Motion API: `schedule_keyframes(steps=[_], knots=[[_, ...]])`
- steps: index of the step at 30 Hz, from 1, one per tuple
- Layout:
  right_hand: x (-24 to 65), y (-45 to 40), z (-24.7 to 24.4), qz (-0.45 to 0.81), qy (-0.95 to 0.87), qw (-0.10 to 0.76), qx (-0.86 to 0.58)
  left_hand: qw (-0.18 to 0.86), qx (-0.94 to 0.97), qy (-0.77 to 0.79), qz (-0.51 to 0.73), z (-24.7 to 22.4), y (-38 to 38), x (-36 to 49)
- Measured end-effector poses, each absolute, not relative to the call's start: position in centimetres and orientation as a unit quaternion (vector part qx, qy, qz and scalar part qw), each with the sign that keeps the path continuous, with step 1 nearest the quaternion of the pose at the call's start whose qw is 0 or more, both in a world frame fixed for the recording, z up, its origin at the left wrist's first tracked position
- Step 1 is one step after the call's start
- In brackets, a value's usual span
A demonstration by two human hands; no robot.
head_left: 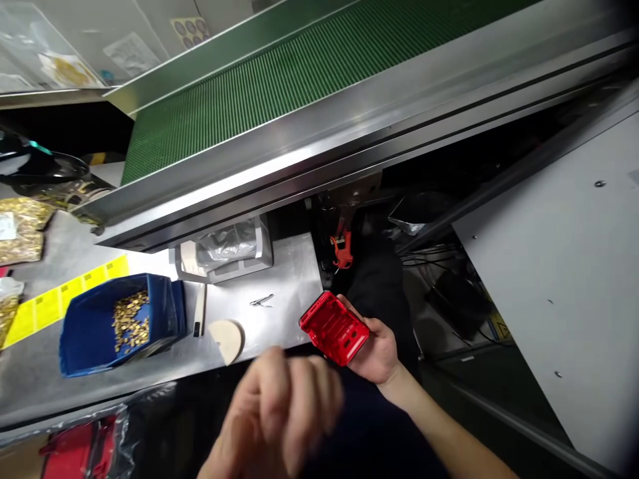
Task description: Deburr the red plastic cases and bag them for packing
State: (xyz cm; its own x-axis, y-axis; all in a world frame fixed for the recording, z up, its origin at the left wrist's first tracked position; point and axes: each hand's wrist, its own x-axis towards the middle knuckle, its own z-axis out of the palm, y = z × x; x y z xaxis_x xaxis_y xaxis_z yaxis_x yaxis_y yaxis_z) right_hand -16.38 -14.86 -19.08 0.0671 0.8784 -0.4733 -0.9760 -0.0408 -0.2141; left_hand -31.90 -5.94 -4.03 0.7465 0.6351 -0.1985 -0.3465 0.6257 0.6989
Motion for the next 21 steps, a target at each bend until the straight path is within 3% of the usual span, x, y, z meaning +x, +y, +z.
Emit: schedule_keyframes(steps=[3,6,9,13,15,18,21], knots=[[-16.8,-15.5,-18.3,0.717,0.123,0.652,-0.213,0.744,0.442,0.294,0.405,-8.4,-3.8,-33.8],[-18.2,-16.1,-17.3,0.760,0.125,0.611,-0.183,0.747,0.510,0.333,0.269,-11.5,-4.3,-35.7],[-19.8,-16.6,-16.3,0.756,0.087,0.618,-0.199,0.807,0.422,0.373,0.175,-12.6,-6.3,-35.9],[-20.4,-17.5,-15.8,0.666,-0.067,0.648,-0.363,0.809,0.288,0.453,0.238,-13.3,-8.1,-34.5],[-20.1,-18.1,-15.7,0.614,-0.195,0.599,-0.475,0.821,0.277,0.432,0.249,-13.5,-8.1,-34.2],[-19.6,-19.4,-15.5,0.547,-0.379,0.494,-0.559,0.825,0.327,0.406,0.218,-13.5,-7.8,-34.6],[-18.6,-20.3,-14.9,0.456,-0.426,0.481,-0.615,0.752,0.485,0.416,0.163,-13.1,-7.8,-35.5]])
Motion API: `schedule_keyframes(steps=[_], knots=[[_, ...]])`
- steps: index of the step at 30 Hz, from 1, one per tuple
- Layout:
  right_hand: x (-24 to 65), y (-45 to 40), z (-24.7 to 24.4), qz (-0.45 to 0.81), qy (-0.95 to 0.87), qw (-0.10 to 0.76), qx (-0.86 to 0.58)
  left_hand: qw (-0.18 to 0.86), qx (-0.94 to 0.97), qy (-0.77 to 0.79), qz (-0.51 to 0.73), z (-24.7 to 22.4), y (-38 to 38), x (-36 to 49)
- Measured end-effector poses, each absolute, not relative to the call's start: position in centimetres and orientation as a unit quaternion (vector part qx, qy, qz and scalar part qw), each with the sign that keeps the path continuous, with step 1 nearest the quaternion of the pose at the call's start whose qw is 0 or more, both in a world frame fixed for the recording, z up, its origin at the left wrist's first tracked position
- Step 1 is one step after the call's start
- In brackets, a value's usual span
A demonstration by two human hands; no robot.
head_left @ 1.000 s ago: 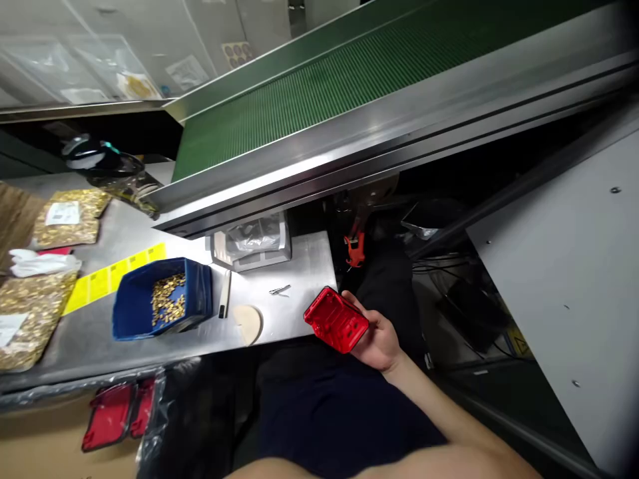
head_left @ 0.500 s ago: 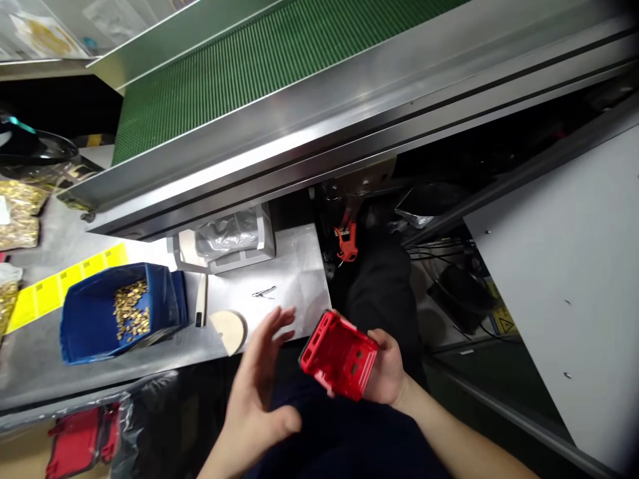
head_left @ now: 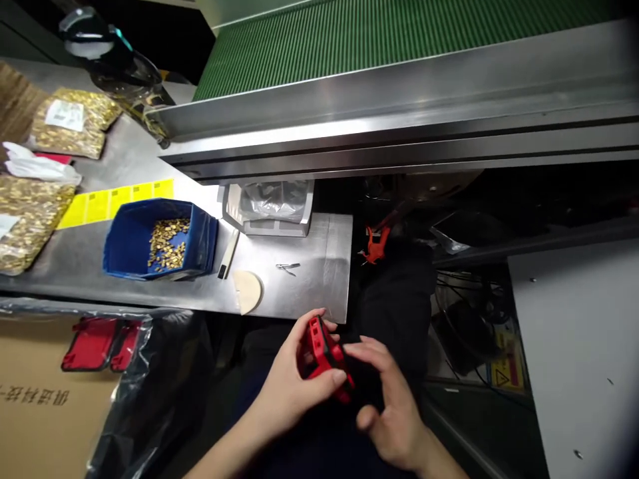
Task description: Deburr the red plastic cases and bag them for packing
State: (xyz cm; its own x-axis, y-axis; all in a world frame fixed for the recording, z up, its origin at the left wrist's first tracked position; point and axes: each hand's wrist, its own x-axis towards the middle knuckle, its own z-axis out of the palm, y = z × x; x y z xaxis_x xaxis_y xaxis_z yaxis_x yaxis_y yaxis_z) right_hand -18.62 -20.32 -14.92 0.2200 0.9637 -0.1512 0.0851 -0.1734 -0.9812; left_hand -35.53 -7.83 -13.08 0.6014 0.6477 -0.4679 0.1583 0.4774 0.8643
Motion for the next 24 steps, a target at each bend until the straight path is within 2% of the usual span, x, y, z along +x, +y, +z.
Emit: schedule_keyframes(steps=[2,4,6,13,21,24], knots=[[-17.7,-20.2,-14.2,0.422,-0.406,0.480,-0.653,0.645,0.640,0.396,0.129,-12.8,-8.2,-36.0],[-16.8,-19.5,-13.2,0.435,-0.428,0.438,-0.660,0.538,0.756,0.355,0.113,-12.7,-8.6,-36.1],[-16.2,-18.6,-12.2,0.465,-0.472,0.386,-0.642,0.486,0.801,0.332,0.105,-12.6,-9.1,-36.0],[-16.3,-17.1,-11.4,0.471,-0.505,0.363,-0.625,0.409,0.843,0.336,0.096,-12.5,-9.5,-35.4],[-17.5,-18.4,-12.7,0.342,-0.539,0.405,-0.655,0.377,0.849,0.360,0.080,-12.5,-9.3,-34.9],[-18.1,-18.4,-13.0,0.375,-0.513,0.389,-0.667,0.363,0.857,0.357,0.086,-12.8,-9.4,-34.5]])
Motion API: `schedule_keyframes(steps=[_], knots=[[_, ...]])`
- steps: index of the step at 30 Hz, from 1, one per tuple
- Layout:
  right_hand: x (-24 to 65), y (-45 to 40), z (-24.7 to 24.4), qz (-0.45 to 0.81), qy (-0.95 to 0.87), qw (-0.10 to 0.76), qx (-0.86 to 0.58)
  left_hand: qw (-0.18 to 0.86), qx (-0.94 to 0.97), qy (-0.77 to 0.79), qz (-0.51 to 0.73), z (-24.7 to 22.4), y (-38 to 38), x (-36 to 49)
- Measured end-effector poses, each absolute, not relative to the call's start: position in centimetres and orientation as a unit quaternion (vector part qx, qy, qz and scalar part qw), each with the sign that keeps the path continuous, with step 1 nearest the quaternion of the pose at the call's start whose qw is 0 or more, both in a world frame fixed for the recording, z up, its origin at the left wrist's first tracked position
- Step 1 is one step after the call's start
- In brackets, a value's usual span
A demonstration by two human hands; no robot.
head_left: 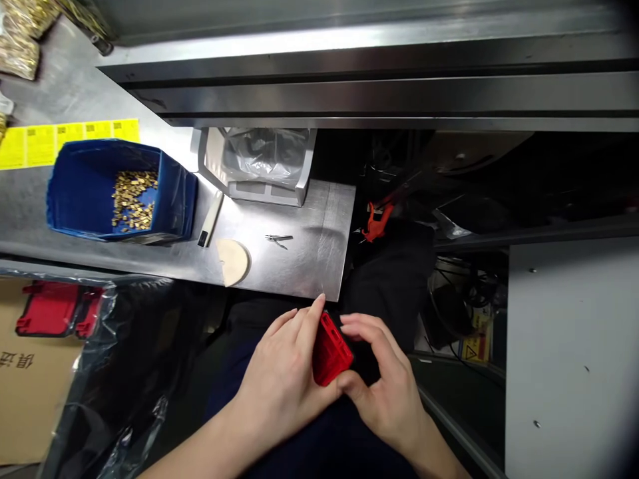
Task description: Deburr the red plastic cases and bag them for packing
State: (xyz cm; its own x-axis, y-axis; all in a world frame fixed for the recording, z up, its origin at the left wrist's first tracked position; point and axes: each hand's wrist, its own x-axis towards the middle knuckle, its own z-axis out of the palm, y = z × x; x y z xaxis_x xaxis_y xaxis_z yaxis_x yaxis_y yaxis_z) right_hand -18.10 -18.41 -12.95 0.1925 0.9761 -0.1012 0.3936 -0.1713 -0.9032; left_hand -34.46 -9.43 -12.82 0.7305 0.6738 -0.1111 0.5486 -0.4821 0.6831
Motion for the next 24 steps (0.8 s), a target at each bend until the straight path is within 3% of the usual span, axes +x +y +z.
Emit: schedule_keyframes(steps=[3,5,10,13,16,24], knots=[[-18.2,-17.9,-12.8,0.405,-0.476,0.366,-0.690,0.375,0.855,0.346,0.090,-12.5,-8.9,-34.3],[-17.7,-17.5,-12.4,0.410,-0.448,0.373,-0.701,0.445,0.829,0.332,0.064,-11.7,-7.8,-34.8],[-15.9,-16.9,-10.3,0.496,-0.427,0.411,-0.635,0.772,0.552,0.315,0.020,-10.1,-5.3,-36.5],[-16.0,-16.9,-9.5,0.542,-0.450,0.412,-0.578,0.927,0.316,0.203,-0.024,-10.6,-6.2,-36.3],[-16.9,-16.7,-9.6,0.568,-0.452,0.421,-0.544,0.968,0.188,0.145,-0.080,-11.4,-8.2,-35.6],[-18.4,-16.6,-11.7,0.610,-0.362,0.499,-0.498,0.958,0.159,0.224,-0.083,-11.9,-9.5,-35.9]])
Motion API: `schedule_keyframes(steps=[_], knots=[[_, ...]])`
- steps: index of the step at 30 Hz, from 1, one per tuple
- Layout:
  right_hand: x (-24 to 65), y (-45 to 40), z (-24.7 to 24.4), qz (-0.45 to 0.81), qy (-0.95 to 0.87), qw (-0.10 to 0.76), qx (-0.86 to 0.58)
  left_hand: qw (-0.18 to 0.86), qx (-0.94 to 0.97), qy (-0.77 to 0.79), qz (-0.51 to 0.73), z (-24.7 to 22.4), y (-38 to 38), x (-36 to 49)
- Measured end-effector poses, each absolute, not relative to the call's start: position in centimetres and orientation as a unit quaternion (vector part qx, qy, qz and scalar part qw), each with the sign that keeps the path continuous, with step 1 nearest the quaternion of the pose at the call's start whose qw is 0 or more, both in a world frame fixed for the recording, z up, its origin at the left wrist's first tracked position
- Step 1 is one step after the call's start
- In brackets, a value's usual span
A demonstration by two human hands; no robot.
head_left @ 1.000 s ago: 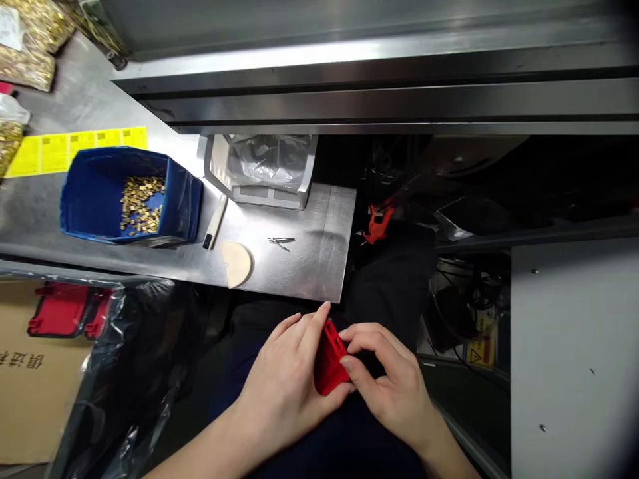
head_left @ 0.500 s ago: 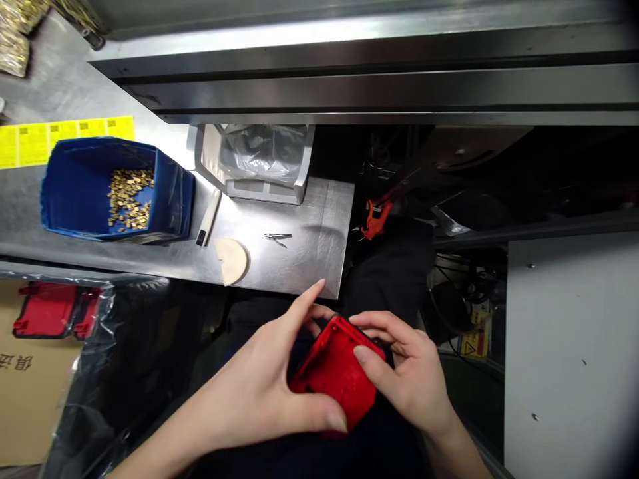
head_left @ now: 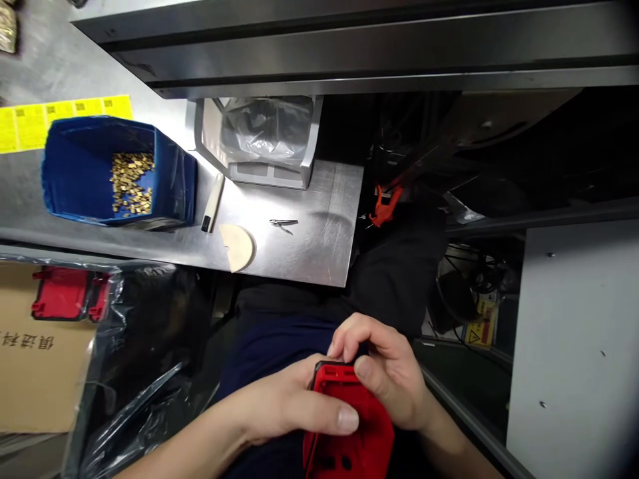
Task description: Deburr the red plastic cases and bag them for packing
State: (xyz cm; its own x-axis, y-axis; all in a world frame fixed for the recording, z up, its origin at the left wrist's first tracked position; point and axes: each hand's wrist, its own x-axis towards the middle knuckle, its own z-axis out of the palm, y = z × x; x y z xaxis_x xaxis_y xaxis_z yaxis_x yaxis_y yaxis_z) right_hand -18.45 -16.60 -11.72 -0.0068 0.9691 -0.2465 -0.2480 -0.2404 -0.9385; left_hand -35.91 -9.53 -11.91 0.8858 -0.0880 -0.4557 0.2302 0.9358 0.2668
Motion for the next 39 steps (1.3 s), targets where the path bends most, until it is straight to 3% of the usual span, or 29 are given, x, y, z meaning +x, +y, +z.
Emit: schedule_keyframes(steps=[13,27,33,39], knots=[[-19.4,-17.8,-13.4,0.540,-0.313,0.540,-0.565,0.954,0.087,0.273,-0.090,-11.9,-9.7,-35.7],[-19.4,-17.6,-12.7,0.526,-0.344,0.535,-0.564,0.951,0.076,0.286,-0.091,-11.9,-9.7,-35.8],[-19.5,-17.7,-13.0,0.473,-0.320,0.513,-0.641,0.953,0.066,0.280,-0.097,-12.1,-9.6,-35.9],[-19.6,-17.3,-12.9,0.528,-0.329,0.526,-0.580,0.956,0.058,0.277,-0.071,-11.9,-9.7,-35.8]])
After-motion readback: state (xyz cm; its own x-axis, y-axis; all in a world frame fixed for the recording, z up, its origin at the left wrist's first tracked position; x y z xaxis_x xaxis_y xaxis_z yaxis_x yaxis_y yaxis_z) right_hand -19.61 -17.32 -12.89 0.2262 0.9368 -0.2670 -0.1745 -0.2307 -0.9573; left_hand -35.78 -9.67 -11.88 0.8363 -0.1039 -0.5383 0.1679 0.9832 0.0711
